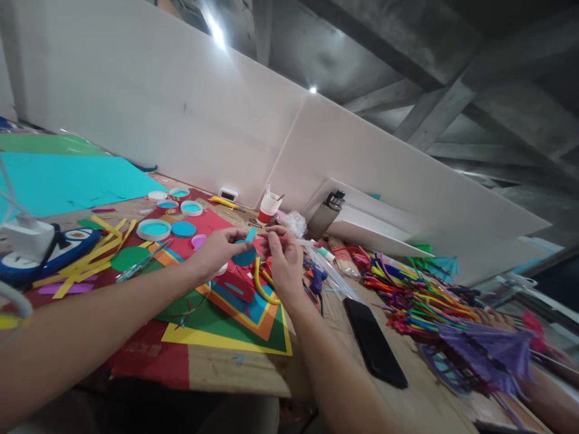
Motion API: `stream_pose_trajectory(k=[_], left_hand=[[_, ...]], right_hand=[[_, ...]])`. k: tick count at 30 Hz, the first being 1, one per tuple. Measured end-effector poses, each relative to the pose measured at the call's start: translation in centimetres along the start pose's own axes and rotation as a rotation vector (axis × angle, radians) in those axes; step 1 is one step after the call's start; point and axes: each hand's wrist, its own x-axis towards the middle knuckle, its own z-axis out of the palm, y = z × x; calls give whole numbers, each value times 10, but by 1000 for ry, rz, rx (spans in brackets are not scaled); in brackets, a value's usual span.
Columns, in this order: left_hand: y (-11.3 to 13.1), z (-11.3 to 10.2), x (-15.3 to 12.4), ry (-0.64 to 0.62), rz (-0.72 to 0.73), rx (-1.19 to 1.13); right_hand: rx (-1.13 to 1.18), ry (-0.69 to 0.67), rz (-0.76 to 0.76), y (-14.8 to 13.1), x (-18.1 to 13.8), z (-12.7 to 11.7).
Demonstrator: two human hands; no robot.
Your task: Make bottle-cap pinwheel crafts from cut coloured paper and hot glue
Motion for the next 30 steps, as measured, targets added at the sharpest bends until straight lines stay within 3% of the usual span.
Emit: stream_pose_trajectory(k=[5, 12, 30], left_hand=[[2, 6, -3, -20, 11, -60], [-3, 3, -1, -13, 79, 71], [-11, -2, 3, -11, 131, 168]], right_hand=[[-120, -6, -64, 9, -4, 3], [-280, 27, -149, 12, -6, 1], [-358, -22, -235, 9, -7, -1]])
